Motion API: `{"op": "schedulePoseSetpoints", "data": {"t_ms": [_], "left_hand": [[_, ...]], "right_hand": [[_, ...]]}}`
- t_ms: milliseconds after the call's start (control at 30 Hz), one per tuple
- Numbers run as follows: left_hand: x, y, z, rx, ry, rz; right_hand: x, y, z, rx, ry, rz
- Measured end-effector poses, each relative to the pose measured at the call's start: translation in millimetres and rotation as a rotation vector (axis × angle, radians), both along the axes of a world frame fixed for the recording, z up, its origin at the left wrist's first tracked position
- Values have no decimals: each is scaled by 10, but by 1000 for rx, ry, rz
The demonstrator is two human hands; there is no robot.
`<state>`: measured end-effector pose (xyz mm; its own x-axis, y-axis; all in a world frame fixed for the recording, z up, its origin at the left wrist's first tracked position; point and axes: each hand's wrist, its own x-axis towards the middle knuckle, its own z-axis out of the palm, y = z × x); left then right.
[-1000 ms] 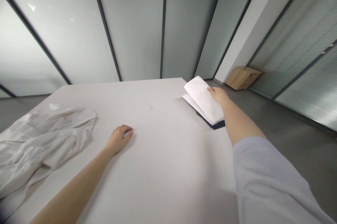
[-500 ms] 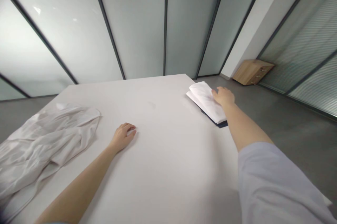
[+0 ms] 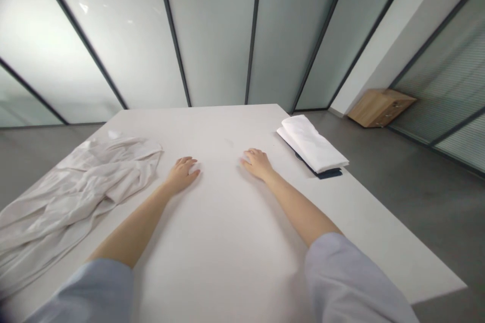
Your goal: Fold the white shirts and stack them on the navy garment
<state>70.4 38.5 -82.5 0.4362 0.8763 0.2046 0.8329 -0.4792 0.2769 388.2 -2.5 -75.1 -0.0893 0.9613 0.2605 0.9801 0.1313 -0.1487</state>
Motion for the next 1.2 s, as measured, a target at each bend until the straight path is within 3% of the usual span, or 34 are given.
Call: {"op": "schedulePoseSetpoints", "data": {"t_ms": [100,200,900,1067,1200], "left_hand": [[-94,4,-18,-51,98,98],[-107,-8,-41,-72,143,117],[-74,-27,-16,-101,108,128],[-195,60,154,-106,85,157],[-685,172,415,59,205,362]], "right_hand": [[-194,-25,-169,-57,-7,25],[-189,-30,-237,-72,27,38],[-80,17,-324,-64,81,63],[-77,24,-339,-51,82,73],[-83,21,-329,-48,82,84]]}}
